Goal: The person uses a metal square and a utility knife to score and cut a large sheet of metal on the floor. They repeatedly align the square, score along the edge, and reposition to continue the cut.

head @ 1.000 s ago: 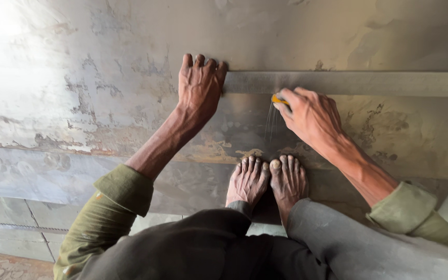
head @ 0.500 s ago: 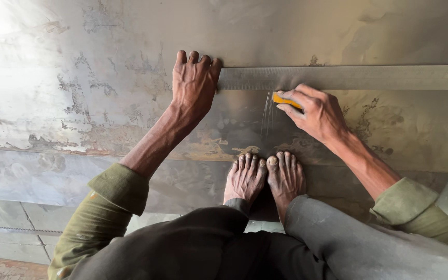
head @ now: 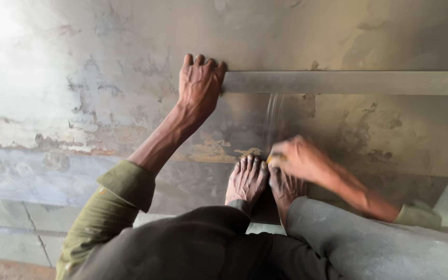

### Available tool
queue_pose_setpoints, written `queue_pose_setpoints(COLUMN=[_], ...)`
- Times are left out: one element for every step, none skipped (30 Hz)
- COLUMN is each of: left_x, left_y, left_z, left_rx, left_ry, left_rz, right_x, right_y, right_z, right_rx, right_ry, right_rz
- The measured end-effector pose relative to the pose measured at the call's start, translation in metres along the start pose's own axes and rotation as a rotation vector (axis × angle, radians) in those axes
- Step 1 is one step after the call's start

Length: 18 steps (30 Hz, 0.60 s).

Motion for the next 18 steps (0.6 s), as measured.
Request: queue_pose_setpoints(left_x=[0.000,0.001,0.002,0.005,0.006,0.008,0.009,0.007,0.007,0.004,-0.002,-0.009,-0.017,-0.024,-0.032,-0.040,-0.047,-0.053], left_y=[-0.005,-0.011,-0.007,-0.009,-0.015,-0.021,-0.028,-0.037,-0.049,-0.058,-0.065,-0.072,-0.075,-0.078,-0.079,-0.079,-0.078,-0.077], left_z=[-0.001,-0.004,-0.011,-0.022,-0.030,-0.040,-0.049,-0.051,-0.054,-0.056,-0.057,-0.056,-0.059,-0.062,-0.067,-0.071,-0.075,-0.079], left_rx=[0.000,-0.001,0.014,0.052,0.074,0.227,0.383,0.291,0.197,0.098,0.110,0.122,0.139,0.141,0.143,0.146,0.097,0.048], left_ry=[0.066,0.132,0.192,0.326,0.461,0.686,0.913,1.124,1.332,1.536,1.679,1.821,1.963,2.049,2.134,2.219,2.262,2.304], left_rz=[-0.040,-0.081,-0.133,-0.154,-0.187,-0.144,-0.090,-0.016,0.062,0.142,0.166,0.190,0.215,0.229,0.239,0.251,0.253,0.256], right_x=[-0.001,-0.003,-0.007,-0.009,-0.009,-0.006,-0.002,0.003,0.008,0.014,0.020,0.025,0.029,0.033,0.035,0.037,0.038,0.038], right_y=[0.008,0.012,0.016,0.015,0.014,0.011,0.008,0.004,-0.001,-0.007,-0.014,-0.022,-0.030,-0.038,-0.045,-0.052,-0.056,-0.061], right_z=[-0.001,0.007,0.013,0.023,0.031,0.041,0.051,0.059,0.064,0.067,0.067,0.066,0.063,0.061,0.059,0.058,0.057,0.057], right_rx=[0.151,0.011,-0.114,-0.240,-0.217,-0.193,-0.170,-0.168,-0.162,-0.155,-0.157,-0.159,-0.158,-0.176,-0.195,-0.213,-0.170,-0.126], right_ry=[-0.103,-0.144,-0.194,-0.244,-0.260,-0.276,-0.283,-0.230,-0.177,-0.123,-0.087,-0.050,-0.016,0.006,0.026,0.045,0.069,0.093], right_rz=[0.188,0.187,0.176,0.164,0.251,0.339,0.428,0.443,0.455,0.466,0.473,0.479,0.483,0.459,0.435,0.411,0.450,0.488])
Point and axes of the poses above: each hand's wrist, its own y-axis away from the middle knuckle, its own x-axis out of the back of the hand, z = x × y, the point moved 1 cm from there along -y, towards the middle knuckle, and after that the axes turned 14 degrees about y, right-handed, at the moved point
